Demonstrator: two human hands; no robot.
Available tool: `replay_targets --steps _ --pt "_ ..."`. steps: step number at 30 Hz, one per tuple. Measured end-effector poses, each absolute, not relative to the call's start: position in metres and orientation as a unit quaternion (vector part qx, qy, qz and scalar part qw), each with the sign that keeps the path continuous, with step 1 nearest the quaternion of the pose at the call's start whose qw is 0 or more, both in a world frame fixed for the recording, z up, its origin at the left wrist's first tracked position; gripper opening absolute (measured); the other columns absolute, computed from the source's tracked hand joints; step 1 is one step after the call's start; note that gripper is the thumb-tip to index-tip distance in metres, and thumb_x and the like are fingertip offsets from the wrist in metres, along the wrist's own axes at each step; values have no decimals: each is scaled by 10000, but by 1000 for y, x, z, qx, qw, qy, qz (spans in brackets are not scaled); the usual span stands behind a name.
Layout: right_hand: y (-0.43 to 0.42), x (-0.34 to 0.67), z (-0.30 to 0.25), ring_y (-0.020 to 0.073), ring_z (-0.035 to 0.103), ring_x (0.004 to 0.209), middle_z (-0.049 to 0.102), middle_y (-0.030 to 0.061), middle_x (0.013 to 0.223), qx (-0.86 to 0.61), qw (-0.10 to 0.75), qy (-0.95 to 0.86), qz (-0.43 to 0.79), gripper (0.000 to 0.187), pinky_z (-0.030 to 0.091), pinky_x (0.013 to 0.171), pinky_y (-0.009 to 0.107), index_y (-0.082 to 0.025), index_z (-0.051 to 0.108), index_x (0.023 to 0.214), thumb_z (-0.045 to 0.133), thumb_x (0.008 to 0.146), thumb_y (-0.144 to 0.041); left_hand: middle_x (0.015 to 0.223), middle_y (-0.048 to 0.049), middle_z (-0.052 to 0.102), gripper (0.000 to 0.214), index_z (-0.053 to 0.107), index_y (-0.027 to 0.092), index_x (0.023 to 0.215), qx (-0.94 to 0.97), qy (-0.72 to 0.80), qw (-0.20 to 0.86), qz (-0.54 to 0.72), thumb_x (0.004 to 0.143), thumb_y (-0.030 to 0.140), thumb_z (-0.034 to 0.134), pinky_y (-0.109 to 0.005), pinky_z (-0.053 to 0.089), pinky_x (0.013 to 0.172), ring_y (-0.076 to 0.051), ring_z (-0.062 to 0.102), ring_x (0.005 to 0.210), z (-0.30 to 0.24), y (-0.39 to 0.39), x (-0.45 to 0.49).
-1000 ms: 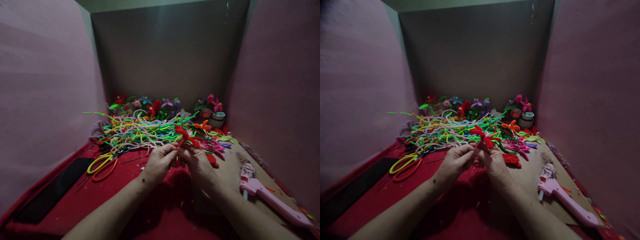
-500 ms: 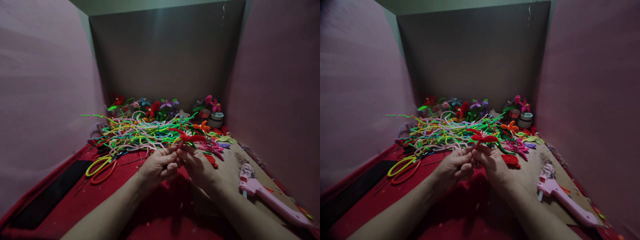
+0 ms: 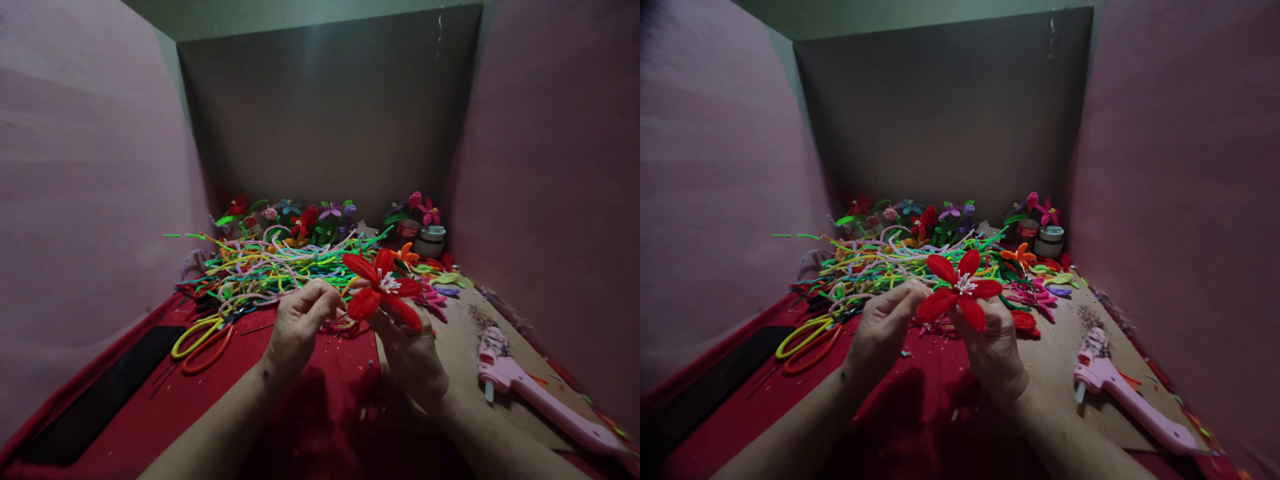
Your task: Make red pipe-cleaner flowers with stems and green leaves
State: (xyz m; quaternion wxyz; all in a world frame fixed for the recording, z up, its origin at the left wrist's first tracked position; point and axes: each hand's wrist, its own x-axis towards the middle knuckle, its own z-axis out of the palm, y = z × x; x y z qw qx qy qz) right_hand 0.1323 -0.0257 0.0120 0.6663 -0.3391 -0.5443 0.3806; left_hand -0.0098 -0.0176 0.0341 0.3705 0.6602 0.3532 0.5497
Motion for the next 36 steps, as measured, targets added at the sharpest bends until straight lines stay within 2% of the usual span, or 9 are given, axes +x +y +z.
replay_targets --steps 3,5,8,14,18,22,24,31,36 --pt "-30 133 17 246 525 866 607 41 739 -349 665 -583 311 84 414 754 377 -280 656 638 622 715 -273 507 -2 476 511 548 148 558 645 279 514 492 774 597 438 -247 337 509 -101 410 483 37 -24 -11" --pt "-31 133 18 248 518 905 612 42 783 -350 664 -601 274 76 412 771 378 -288 668 671 613 718 -266 473 11 445 509 542 141 544 638 253 553 473 693 627 531 -235 294 464 -82 371 442 39 -28 -11" --pt "-31 132 15 242 514 923 624 36 867 -350 655 -623 246 93 406 798 385 -292 686 702 609 725 -246 480 30 442 341 582 128 627 603 267 584 473 668 457 662 -210 230 434 -53 332 425 43 -31 -12" --pt "-29 130 1 232 522 929 622 35 998 -364 622 -665 194 186 395 837 412 -296 701 838 574 768 -179 444 61 348 244 520 128 580 515 241 656 496 718 300 626 -189 181 411 -25 252 395 50 -31 -13" --pt "-28 131 -4 239 515 975 598 52 1051 -352 632 -656 216 200 397 861 429 -290 694 880 549 794 -184 451 68 312 278 490 138 574 483 231 672 512 705 338 633 -185 230 422 -30 270 404 45 -27 -11" --pt "-28 131 -2 241 520 988 607 54 1015 -362 636 -651 201 217 400 856 421 -290 690 905 535 798 -182 479 28 416 437 511 133 586 525 186 689 464 639 547 639 -200 266 405 -53 353 407 35 -26 -9" --pt "-27 132 -1 244 519 974 609 58 988 -367 632 -661 171 192 403 836 412 -278 698 875 547 791 -195 476 20 439 465 550 115 613 550 184 696 423 613 569 651 -198 247 380 -49 352 382 31 -28 -7" --pt "-24 135 -3 231 501 915 579 67 972 -369 620 -686 92 191 405 784 403 -244 688 858 501 823 -261 418 42 432 291 506 129 548 587 290 628 421 688 334 657 -182 256 374 -39 357 358 35 -38 3" --pt "-25 137 -5 231 501 926 588 63 977 -358 616 -696 93 193 402 800 404 -249 676 897 507 828 -313 434 81 342 281 460 140 562 569 315 619 440 675 271 681 -168 226 393 -14 275 387 34 -38 7"
